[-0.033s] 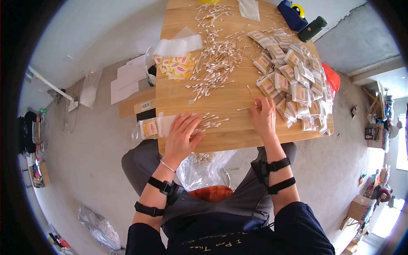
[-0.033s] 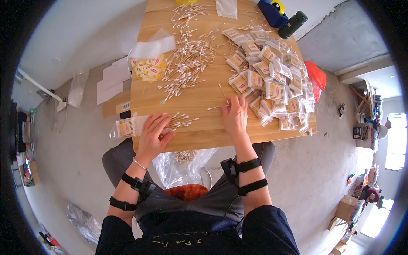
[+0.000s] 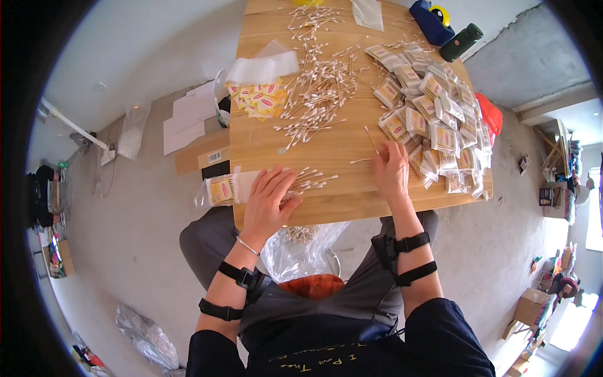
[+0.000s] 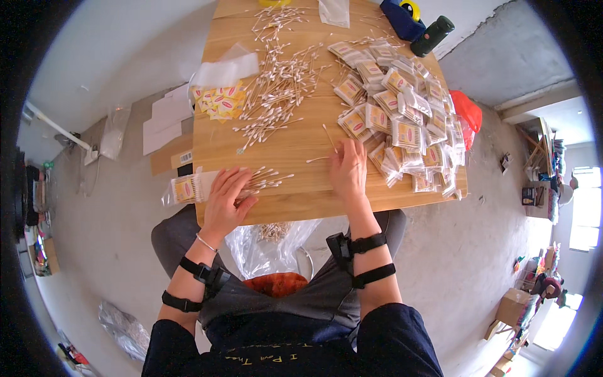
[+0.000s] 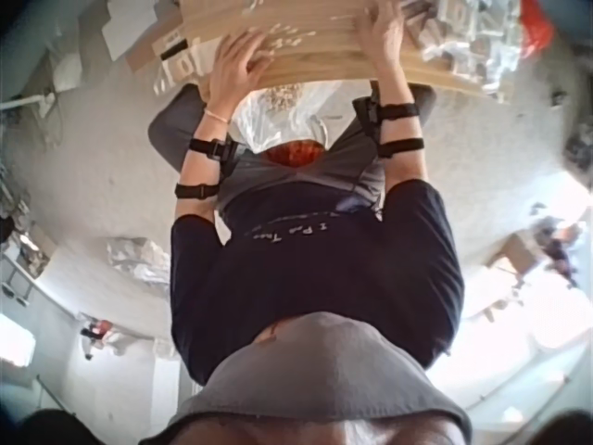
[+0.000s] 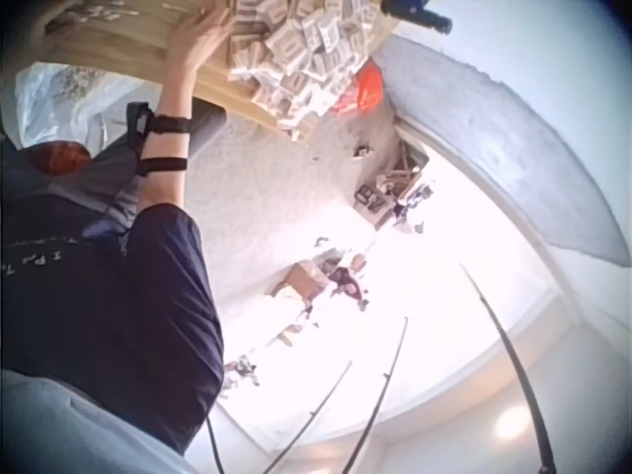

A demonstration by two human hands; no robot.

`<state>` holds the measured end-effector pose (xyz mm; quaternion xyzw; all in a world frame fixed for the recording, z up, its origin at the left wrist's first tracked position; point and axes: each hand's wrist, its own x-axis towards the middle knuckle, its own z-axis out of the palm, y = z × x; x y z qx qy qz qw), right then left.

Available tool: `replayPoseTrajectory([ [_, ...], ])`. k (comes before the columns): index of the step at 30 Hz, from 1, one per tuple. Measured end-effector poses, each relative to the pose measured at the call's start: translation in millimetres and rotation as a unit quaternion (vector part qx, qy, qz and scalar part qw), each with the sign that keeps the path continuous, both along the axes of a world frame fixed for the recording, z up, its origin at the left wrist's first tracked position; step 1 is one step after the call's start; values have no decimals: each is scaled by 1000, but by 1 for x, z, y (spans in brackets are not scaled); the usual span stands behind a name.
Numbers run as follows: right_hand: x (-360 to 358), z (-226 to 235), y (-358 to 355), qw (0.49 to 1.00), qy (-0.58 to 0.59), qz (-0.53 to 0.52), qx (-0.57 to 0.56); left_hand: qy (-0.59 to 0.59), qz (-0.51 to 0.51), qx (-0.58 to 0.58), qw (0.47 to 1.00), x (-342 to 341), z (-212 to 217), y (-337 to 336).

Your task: Packing cotton swabs into small plastic bags and arranging them on a table.

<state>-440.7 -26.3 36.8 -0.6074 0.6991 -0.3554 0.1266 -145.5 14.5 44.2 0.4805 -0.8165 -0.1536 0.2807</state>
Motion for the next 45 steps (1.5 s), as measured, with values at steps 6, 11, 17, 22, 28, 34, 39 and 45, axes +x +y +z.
replayPoseTrajectory([
  [6,-5,2,-2,998,3,40,47,-2,8,-13,1000,2,0,0],
  [11,9,12,13,984,163,75,-7,-24,-3,-27,999,1,0,0],
  [17,37,14,74,972,121,197,41,-13,16,-21,1000,1,-4,0],
  [22,74,22,103,950,75,299,51,-38,21,-9,999,1,-4,0],
  [28,29,11,25,985,121,114,-48,-36,10,-25,999,1,-1,1],
  [34,15,-12,-13,997,65,1,-33,-30,5,-21,999,-1,0,0],
  [39,78,-3,3,985,4,169,-28,-28,12,-19,999,3,-3,2],
  [45,100,3,-15,976,5,212,-55,-11,34,5,999,0,0,3],
])
